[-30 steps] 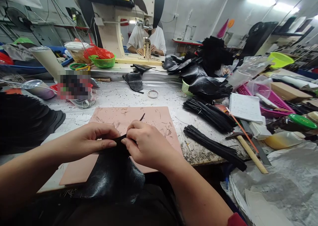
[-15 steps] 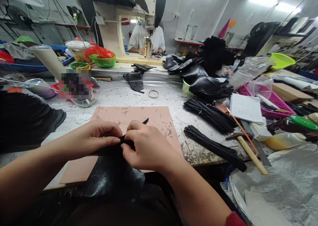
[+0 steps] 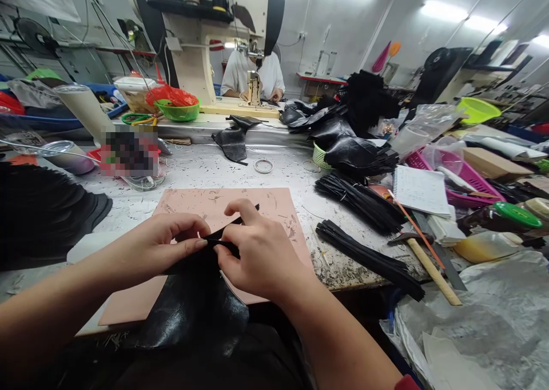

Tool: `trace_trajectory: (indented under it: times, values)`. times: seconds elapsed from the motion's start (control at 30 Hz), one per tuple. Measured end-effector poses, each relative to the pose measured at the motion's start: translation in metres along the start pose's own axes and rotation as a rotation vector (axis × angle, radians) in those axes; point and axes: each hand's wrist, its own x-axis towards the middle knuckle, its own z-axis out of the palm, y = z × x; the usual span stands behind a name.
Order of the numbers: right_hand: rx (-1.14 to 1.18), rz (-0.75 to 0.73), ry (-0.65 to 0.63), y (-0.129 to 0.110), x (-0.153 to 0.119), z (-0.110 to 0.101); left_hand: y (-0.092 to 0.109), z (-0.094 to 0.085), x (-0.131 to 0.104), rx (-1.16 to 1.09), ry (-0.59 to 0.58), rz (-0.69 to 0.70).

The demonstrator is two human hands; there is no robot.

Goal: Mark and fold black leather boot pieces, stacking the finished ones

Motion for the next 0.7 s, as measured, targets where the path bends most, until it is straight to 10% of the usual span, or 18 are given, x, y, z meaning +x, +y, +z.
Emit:
trace_trajectory:
  times: [0.2, 0.7]
  values:
    - [-0.175, -0.160, 0.043, -0.005, 0.004, 0.004, -0.002, 0.001, 0.000, -0.004, 0.013, -0.054]
    - [0.129, -0.002, -0.183, 0.002, 0.014, 0.003, -0.001, -0.002, 0.001, -0.010, -0.048, 0.040]
